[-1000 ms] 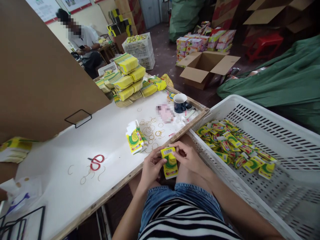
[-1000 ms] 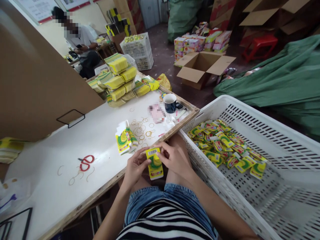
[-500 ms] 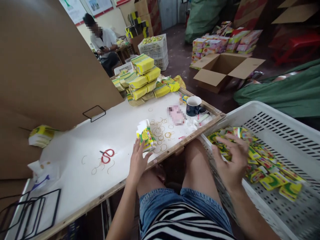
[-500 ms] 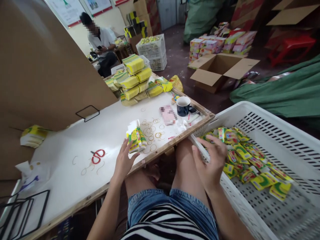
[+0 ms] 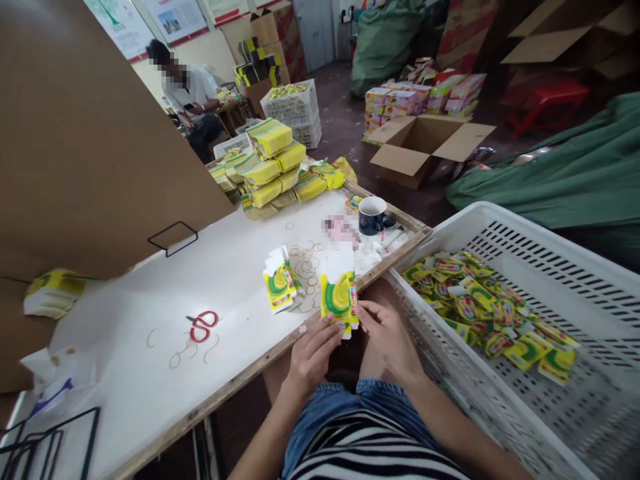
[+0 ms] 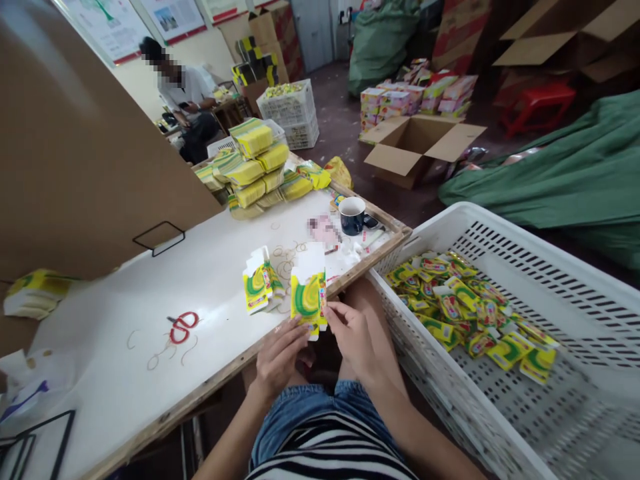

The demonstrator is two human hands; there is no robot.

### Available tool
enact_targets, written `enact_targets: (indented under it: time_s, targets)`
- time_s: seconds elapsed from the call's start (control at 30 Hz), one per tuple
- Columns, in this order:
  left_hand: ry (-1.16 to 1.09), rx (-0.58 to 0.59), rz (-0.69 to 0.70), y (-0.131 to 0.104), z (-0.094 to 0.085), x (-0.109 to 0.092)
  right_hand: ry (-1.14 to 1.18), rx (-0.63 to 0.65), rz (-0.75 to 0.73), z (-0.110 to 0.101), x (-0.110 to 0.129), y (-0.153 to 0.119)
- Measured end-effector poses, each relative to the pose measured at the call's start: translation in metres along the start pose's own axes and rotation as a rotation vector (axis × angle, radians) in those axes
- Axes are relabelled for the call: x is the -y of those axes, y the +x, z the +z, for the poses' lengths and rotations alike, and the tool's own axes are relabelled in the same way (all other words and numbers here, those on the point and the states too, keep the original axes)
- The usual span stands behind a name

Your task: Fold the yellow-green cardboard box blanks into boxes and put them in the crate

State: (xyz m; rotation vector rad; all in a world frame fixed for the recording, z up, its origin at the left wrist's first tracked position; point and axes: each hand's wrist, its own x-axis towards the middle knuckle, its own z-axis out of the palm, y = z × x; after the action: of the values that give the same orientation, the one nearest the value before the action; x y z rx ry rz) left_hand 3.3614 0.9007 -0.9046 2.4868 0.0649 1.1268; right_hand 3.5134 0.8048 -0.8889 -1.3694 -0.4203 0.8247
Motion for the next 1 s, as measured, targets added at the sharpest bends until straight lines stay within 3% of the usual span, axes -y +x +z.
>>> enact_targets:
  time_s: [0.07,0.17,0.23,0.3,0.43,0.63,0.83,0.9,1.0]
  targets:
    - [-0.189,-0.123,-0.252,0.001,0.008,-0.004,0.003,-0.018,-0.023,-0.004,0.0,-0.002]
    - [-0.614,-0.3,-0.754,0.009,0.011,-0.001,0.053,0.016,-0.005,-0.004,-0.005,-0.007]
    - [-0.929,-0.248,-0.982,0.017,0.011,0.002,0.105,0.047,0.022,-0.002,-0.01,-0.009]
    - [-1.152,-0.137,-1.087,0.024,0.011,0.002,0.134,0.072,0.032,0.001,-0.014,-0.01]
    - [-1.257,-0.087,-1.104,0.03,0.012,-0.002,0.124,0.079,0.03,0.001,-0.014,-0.01]
    - [-1.035,-0.173,-1.148,0.027,0.02,0.0,0.05,0.071,0.073,0.0,-0.014,-0.013]
    - [-0.811,-0.189,-1.078,0.033,0.018,-0.007,-0.118,-0.064,-0.125,0.001,-0.017,-0.009]
    - [-0.845,-0.132,-1.048,0.035,0.013,-0.011,-0.15,-0.004,-0.176,-0.002,-0.012,-0.007]
    - [-0.909,0.02,-0.999,0.036,0.003,-0.012,-0.162,0.205,-0.19,-0.012,-0.004,-0.003]
